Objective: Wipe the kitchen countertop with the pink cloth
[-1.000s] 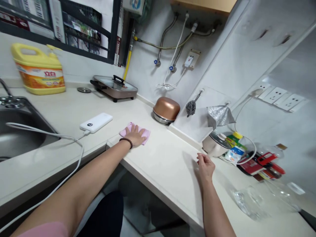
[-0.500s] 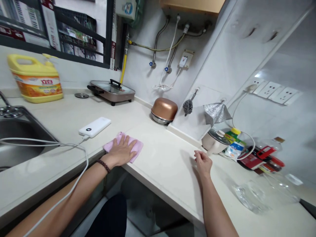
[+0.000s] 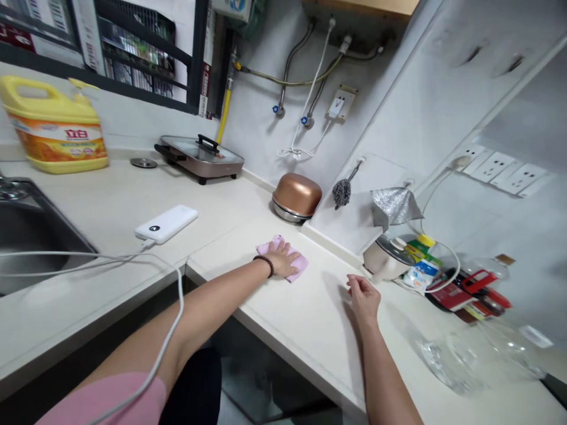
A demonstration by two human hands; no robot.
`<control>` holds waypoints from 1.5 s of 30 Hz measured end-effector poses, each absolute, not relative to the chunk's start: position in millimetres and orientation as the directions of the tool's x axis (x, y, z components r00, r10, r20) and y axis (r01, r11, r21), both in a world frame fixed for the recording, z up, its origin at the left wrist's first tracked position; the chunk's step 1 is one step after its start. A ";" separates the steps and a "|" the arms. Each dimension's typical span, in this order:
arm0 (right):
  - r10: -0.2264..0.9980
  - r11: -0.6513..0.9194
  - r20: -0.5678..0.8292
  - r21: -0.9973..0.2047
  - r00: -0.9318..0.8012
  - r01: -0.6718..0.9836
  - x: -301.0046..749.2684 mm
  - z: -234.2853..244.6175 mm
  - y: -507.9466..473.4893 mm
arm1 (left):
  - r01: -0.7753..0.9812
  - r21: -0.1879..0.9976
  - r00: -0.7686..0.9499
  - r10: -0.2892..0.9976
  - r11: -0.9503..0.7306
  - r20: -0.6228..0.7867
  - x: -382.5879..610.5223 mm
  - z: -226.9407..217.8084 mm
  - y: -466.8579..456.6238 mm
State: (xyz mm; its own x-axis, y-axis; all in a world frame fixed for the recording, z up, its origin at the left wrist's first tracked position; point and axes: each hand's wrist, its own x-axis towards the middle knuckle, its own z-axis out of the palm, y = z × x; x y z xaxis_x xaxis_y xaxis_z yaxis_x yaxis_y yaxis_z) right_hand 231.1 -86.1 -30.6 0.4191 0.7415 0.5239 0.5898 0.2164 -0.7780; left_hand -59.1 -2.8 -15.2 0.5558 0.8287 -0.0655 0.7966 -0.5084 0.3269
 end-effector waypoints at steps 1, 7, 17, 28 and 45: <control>0.740 0.214 0.524 -0.778 0.421 0.591 231.4 -30.1 -86.5 | 0.798 0.327 0.552 0.832 -0.507 -0.059 -53.6 -14.8 7.0; 0.757 0.229 0.518 -0.781 0.398 0.581 228.5 -30.2 -82.8 | 0.824 0.329 0.498 0.867 -0.461 -0.034 -27.8 -16.9 50.2; 0.820 0.208 0.457 -0.800 0.346 0.563 222.3 -29.3 -78.9 | 0.832 0.334 0.470 0.882 -0.444 0.000 -13.4 -23.8 80.4; 0.807 0.200 0.472 -0.784 0.354 0.588 232.0 -32.3 -83.5 | 0.834 0.333 0.466 0.885 -0.439 -0.002 -58.4 -25.8 50.8; 0.809 0.191 0.478 -0.765 0.343 0.615 238.7 -37.7 -81.8 | 0.954 0.276 0.112 0.993 -0.116 0.030 -181.7 -25.1 18.4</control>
State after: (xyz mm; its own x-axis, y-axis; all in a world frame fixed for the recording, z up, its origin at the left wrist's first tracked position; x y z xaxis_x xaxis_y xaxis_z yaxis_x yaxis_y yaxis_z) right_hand 238.7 -81.8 -37.7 0.3428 0.8088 0.4778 0.6149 0.1913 -0.7650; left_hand -181.7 18.4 -25.1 0.1124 0.9932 0.0303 0.9541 -0.1164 0.2758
